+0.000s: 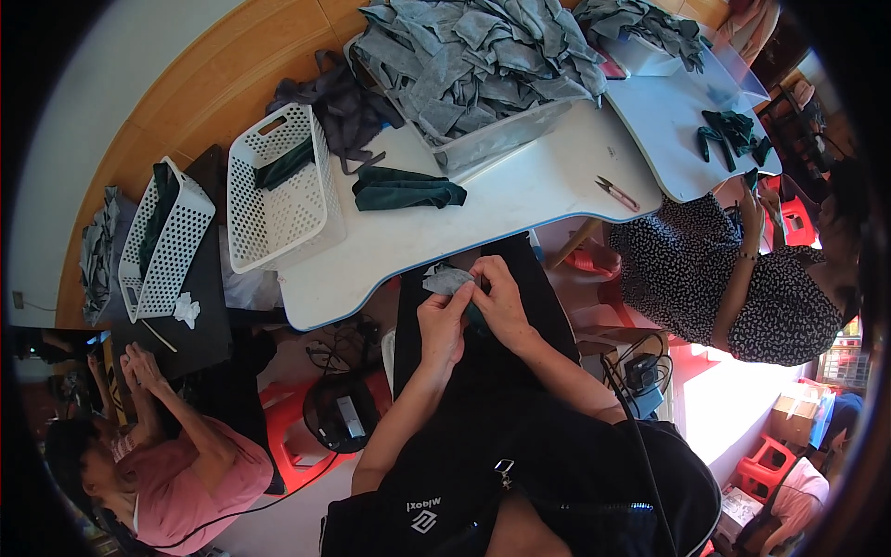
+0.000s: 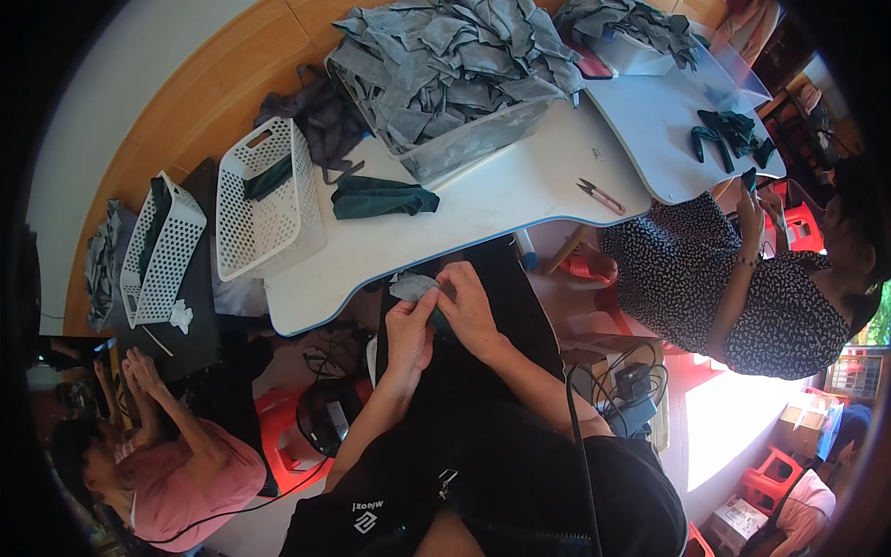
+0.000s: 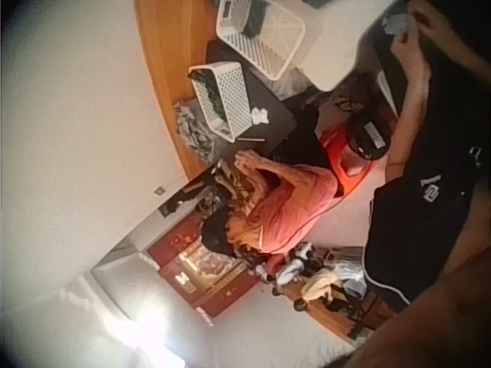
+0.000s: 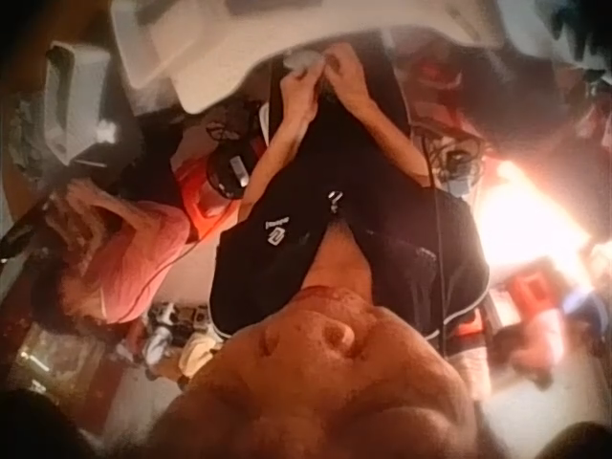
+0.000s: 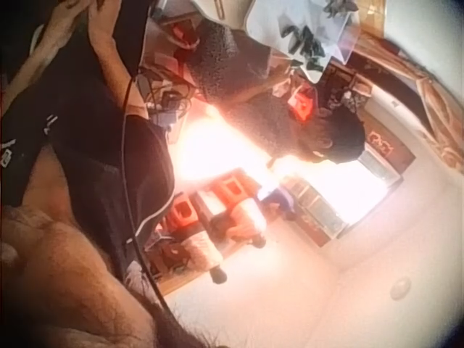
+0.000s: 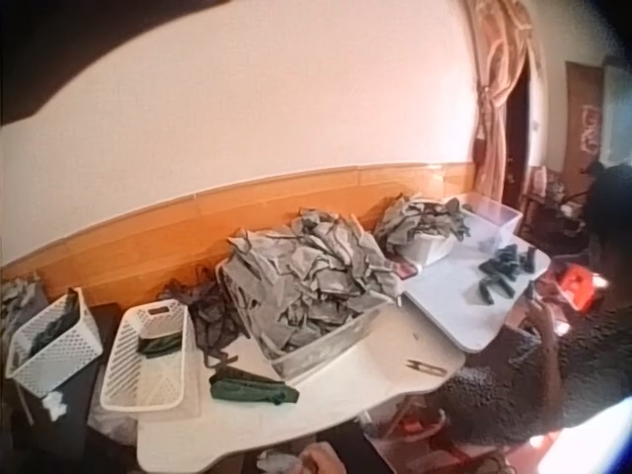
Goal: Turning small green fabric tubes inside out using a wooden stick.
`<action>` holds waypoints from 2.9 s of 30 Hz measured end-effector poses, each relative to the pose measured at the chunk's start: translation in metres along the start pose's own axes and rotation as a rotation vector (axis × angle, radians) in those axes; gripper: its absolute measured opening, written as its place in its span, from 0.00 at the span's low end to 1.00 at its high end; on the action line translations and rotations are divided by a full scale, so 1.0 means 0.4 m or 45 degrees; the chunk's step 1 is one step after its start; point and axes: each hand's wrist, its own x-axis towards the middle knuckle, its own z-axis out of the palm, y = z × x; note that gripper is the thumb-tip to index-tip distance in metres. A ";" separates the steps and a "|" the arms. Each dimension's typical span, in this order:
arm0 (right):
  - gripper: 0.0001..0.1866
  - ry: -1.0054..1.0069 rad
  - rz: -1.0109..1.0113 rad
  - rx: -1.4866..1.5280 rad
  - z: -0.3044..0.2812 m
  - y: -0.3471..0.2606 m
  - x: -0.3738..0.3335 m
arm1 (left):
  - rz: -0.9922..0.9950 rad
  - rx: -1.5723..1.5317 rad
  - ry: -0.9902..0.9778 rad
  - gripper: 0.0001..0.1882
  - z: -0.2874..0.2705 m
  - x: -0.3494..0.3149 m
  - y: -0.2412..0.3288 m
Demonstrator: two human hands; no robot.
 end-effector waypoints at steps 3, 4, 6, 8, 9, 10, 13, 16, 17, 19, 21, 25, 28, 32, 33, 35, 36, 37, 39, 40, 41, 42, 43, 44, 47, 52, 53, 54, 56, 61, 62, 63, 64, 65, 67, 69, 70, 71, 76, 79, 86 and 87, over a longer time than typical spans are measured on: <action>0.14 0.076 -0.119 0.063 0.002 0.007 -0.001 | -0.231 -0.093 0.042 0.10 -0.004 -0.007 -0.007; 0.14 0.023 -0.104 0.072 0.001 0.010 -0.001 | -0.192 -0.135 -0.041 0.10 -0.004 -0.009 -0.007; 0.14 -0.081 -0.072 0.094 -0.001 0.012 -0.001 | -0.192 -0.194 -0.092 0.12 -0.001 -0.012 -0.007; 0.13 -0.060 -0.132 0.032 -0.007 0.014 0.005 | -0.301 -0.197 -0.079 0.14 0.001 -0.011 -0.005; 0.13 -0.051 -0.134 0.003 -0.010 0.013 0.006 | -0.402 -0.210 -0.046 0.14 0.000 -0.009 -0.003; 0.13 -0.064 -0.195 -0.077 -0.012 0.011 0.007 | -0.267 -0.232 -0.052 0.15 -0.002 -0.006 -0.001; 0.13 -0.074 -0.230 -0.211 -0.013 0.004 0.002 | -0.088 -0.216 -0.008 0.17 -0.010 0.012 0.000; 0.13 -0.050 -0.192 -0.159 -0.005 -0.003 -0.009 | -0.067 -0.091 -0.075 0.17 -0.021 0.019 -0.009; 0.13 -0.055 -0.180 -0.163 -0.005 -0.003 -0.012 | -0.081 -0.078 -0.072 0.17 -0.022 0.017 -0.012; 0.13 -0.042 -0.193 -0.182 -0.004 -0.002 -0.012 | -0.119 -0.088 -0.079 0.17 -0.019 0.009 -0.021; 0.13 -0.015 -0.247 -0.214 -0.005 0.001 -0.008 | -0.156 -0.163 -0.047 0.17 -0.008 -0.002 -0.028; 0.11 0.092 -0.345 -0.429 0.007 0.006 0.006 | 0.089 -0.079 0.079 0.16 0.026 -0.006 -0.046; 0.10 0.099 -0.331 -0.460 0.028 0.017 0.006 | 0.306 0.136 0.175 0.16 0.018 0.022 -0.050; 0.10 -0.009 -0.075 -0.300 0.042 0.055 -0.001 | 0.432 0.307 0.117 0.15 -0.035 0.074 -0.050; 0.10 -0.059 0.038 -0.221 0.041 0.067 -0.003 | 0.454 0.370 0.097 0.15 -0.048 0.082 -0.051; 0.10 -0.153 0.199 0.073 0.039 0.088 -0.011 | 0.475 0.554 0.028 0.13 -0.074 0.090 -0.048; 0.10 -0.207 0.299 0.212 0.038 0.095 -0.016 | 0.455 0.675 0.009 0.12 -0.085 0.093 -0.045; 0.10 -0.252 0.351 0.351 0.037 0.099 -0.023 | 0.489 0.676 -0.027 0.10 -0.095 0.097 -0.039; 0.11 -0.302 0.471 0.589 0.034 0.098 -0.039 | 0.494 0.734 -0.077 0.06 -0.109 0.106 -0.028; 0.09 -0.376 0.525 0.670 0.033 0.092 -0.049 | 0.479 0.702 -0.087 0.06 -0.113 0.110 -0.024; 0.07 -0.420 0.581 0.732 0.032 0.085 -0.059 | 0.464 0.668 -0.093 0.06 -0.116 0.111 -0.024; 0.06 -0.522 0.644 0.790 0.032 0.075 -0.070 | 0.448 0.646 -0.088 0.06 -0.119 0.110 -0.025; 0.03 -0.570 0.845 0.898 0.021 0.068 -0.070 | 0.410 0.581 -0.126 0.06 -0.117 0.109 -0.028; 0.03 -0.681 0.892 1.094 0.018 0.059 -0.075 | 0.443 0.567 -0.132 0.06 -0.115 0.103 -0.033; 0.06 -1.018 1.049 1.572 0.009 0.036 -0.090 | 0.449 0.604 -0.158 0.06 -0.098 0.072 -0.042; 0.15 -1.080 0.961 1.894 -0.005 0.031 -0.084 | 0.465 0.498 -0.138 0.07 -0.054 0.029 0.012; 0.16 -0.992 0.941 1.996 -0.010 0.033 -0.073 | 0.679 0.582 -0.094 0.09 -0.051 0.023 0.032; 0.21 -0.940 0.963 2.095 -0.020 0.036 -0.060 | 0.902 0.670 -0.082 0.12 -0.051 0.017 0.052; 0.27 -1.068 0.745 2.102 -0.037 0.037 -0.040 | 0.936 0.684 -0.371 0.12 -0.052 -0.004 0.077; 0.26 -0.982 0.899 2.054 -0.063 0.030 -0.044 | 0.723 0.883 -0.275 0.13 -0.042 -0.012 0.073; 0.25 -0.938 0.913 2.045 -0.071 0.032 -0.050 | 0.725 0.897 -0.323 0.13 -0.047 -0.011 0.072; 0.24 -1.008 0.900 2.119 -0.079 0.035 -0.055 | 0.705 0.907 -0.363 0.14 -0.054 -0.009 0.073; 0.24 -1.083 0.886 2.190 -0.087 0.038 -0.058 | 0.691 0.895 -0.402 0.14 -0.063 -0.008 0.074; 0.24 -1.162 0.873 2.258 -0.095 0.040 -0.063 | 0.656 0.834 -0.418 0.14 -0.071 -0.007 0.071; 0.24 -1.148 0.973 2.228 -0.106 0.040 -0.078 | 0.623 0.797 -0.394 0.13 -0.091 -0.010 0.058; 0.24 -1.202 0.949 2.239 -0.116 0.036 -0.096 | 0.526 0.626 -0.312 0.11 -0.106 -0.012 0.036; 0.24 -1.165 0.968 2.160 -0.125 0.034 -0.107 | 0.479 0.619 -0.321 0.11 -0.113 -0.010 0.027; 0.25 -1.141 0.969 2.116 -0.135 0.033 -0.118 | 0.432 0.615 -0.331 0.10 -0.122 -0.013 0.022; 0.27 -0.781 0.831 1.316 -0.200 0.051 -0.143 | 0.326 0.449 0.004 0.04 -0.152 0.017 0.055; 0.28 -0.306 0.070 0.598 -0.163 0.045 -0.128 | 0.407 0.375 -0.189 0.01 -0.140 0.024 0.060; 0.17 -0.529 0.270 0.545 -0.179 0.024 -0.097 | 0.442 0.536 -0.298 0.01 -0.132 0.031 0.099; 0.17 -0.522 0.258 0.529 -0.201 0.028 -0.085 | 0.462 0.686 -0.299 0.02 -0.143 0.039 0.122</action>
